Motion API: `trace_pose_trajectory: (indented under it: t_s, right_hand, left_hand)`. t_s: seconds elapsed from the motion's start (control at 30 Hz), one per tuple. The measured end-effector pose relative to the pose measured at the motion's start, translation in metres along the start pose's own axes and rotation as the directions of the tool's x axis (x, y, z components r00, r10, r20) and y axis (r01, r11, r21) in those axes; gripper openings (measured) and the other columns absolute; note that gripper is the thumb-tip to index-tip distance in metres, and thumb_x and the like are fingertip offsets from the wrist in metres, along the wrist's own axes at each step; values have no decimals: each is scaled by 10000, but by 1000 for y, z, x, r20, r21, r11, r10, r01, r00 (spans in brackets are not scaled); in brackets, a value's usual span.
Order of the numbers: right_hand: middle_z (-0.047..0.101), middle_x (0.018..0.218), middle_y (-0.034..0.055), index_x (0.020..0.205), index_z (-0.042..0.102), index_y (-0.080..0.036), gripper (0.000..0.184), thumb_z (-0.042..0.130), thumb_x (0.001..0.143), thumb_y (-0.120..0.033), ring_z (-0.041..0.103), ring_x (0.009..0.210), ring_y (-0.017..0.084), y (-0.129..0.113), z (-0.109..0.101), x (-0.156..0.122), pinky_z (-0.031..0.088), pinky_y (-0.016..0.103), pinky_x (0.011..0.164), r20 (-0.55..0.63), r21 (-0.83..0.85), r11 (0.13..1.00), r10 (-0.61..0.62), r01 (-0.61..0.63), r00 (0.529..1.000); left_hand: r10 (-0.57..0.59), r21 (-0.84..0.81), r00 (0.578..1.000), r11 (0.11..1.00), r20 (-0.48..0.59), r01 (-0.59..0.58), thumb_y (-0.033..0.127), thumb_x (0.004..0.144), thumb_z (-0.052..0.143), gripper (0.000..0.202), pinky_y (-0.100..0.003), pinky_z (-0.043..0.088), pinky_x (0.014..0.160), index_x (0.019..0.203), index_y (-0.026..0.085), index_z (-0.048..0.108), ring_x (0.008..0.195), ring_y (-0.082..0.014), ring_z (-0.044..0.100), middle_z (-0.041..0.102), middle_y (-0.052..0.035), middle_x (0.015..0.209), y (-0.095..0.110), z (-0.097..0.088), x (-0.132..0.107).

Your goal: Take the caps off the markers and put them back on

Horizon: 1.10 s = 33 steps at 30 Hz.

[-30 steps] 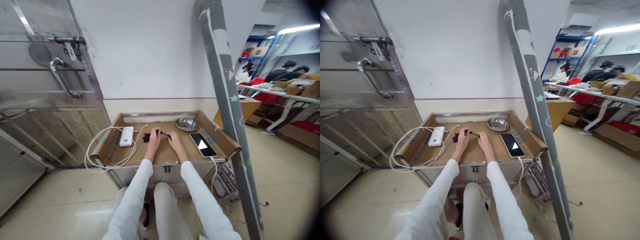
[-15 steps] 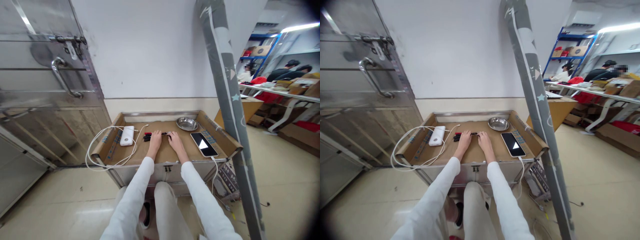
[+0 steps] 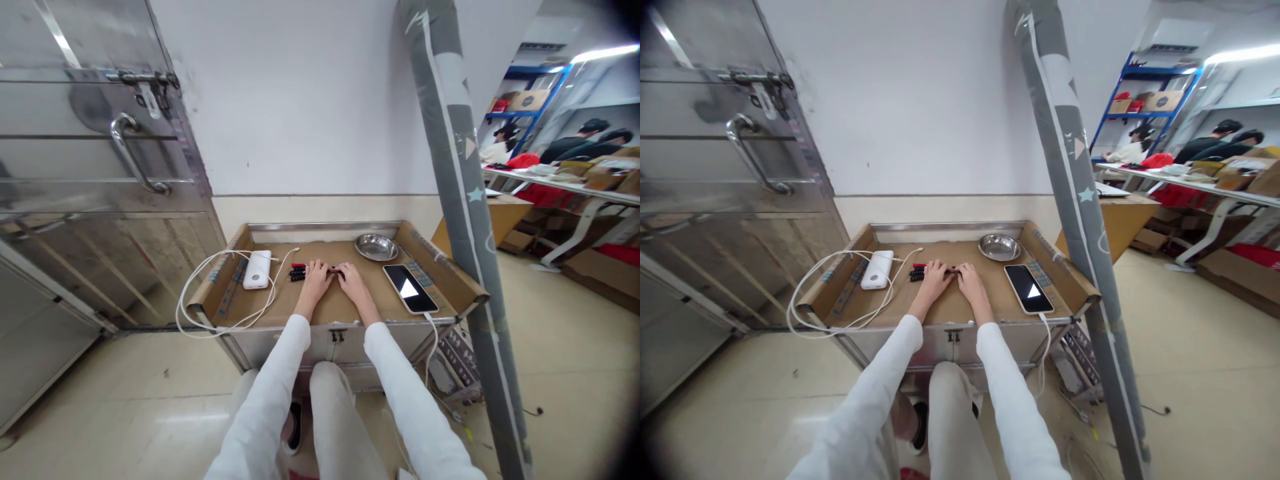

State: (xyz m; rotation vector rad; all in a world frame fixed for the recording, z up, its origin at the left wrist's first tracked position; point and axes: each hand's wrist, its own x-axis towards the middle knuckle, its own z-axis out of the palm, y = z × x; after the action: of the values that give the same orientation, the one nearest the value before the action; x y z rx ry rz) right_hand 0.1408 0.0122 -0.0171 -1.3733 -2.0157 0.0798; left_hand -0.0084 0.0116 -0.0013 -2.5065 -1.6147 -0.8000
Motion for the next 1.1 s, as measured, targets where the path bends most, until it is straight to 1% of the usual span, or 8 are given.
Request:
trace_pose_trajectory:
  t_s: [0.13,0.27,0.53,0.6,0.73,0.83,1.0,1.1]
  right_hand:
    - [614,1016,86,1015,642,-184,291,410,864,-92,525,995,197,1,2,0,430,361,920,-9,27,999,-26,26,1000]
    - [613,996,85,994,645,-184,286,411,861,-87,525,983,204,3,3,-1,441,362,904,-46,44,998,-43,45,998]
    - [590,1012,90,1031,610,-181,306,361,875,-94,521,980,211,-3,-3,-3,438,355,896,-111,-12,1000,8,-9,994]
    - [581,1013,97,1028,609,-172,290,373,874,-101,512,977,215,-5,-4,-4,435,351,887,-118,-49,998,25,-31,993]
    - [573,969,101,956,630,-168,257,392,878,-111,502,940,219,-3,-4,-4,424,344,871,-124,-102,993,48,-61,991]
    - [575,940,94,925,635,-174,265,383,882,-103,507,918,213,0,-1,-3,421,336,861,-117,-87,994,50,-61,992]
    - [582,955,90,940,624,-165,298,345,886,-74,524,931,195,1,0,-3,415,306,871,-99,-40,998,45,-49,994]
    - [579,971,88,953,617,-162,301,341,884,-65,529,938,184,-3,-3,-3,408,284,868,-92,-66,996,55,-62,994]
  left_hand:
    - [-18,31,1000,999,3,18,296,892,504,155,-385,368,887,987,206,587,1022,-254,454,532,-79,1062,-1,2,1]
    - [-28,67,999,997,-22,29,303,900,488,159,-374,373,869,970,204,590,1003,-249,459,539,-77,1039,-1,3,0]
    - [-81,167,994,982,-75,93,270,897,486,146,-379,394,836,960,168,569,994,-265,475,540,-109,1037,3,-2,-1]
    - [-85,170,993,981,-83,98,286,893,497,149,-380,400,833,947,166,567,985,-266,482,543,-109,1024,3,-3,-1]
    - [-73,179,995,980,-73,85,339,901,480,201,-394,401,849,915,165,580,985,-273,488,547,-116,1020,4,-3,-1]
    - [-70,188,995,979,-65,81,318,922,432,219,-401,398,860,942,164,587,1000,-277,485,546,-124,1047,4,-3,-1]
    - [-95,158,994,982,-61,104,284,937,390,226,-401,389,876,996,172,578,1020,-265,478,540,-127,1072,5,-4,-1]
    - [-111,140,992,983,-55,118,260,939,374,228,-394,388,874,1008,179,576,1022,-258,475,542,-120,1073,5,-5,0]
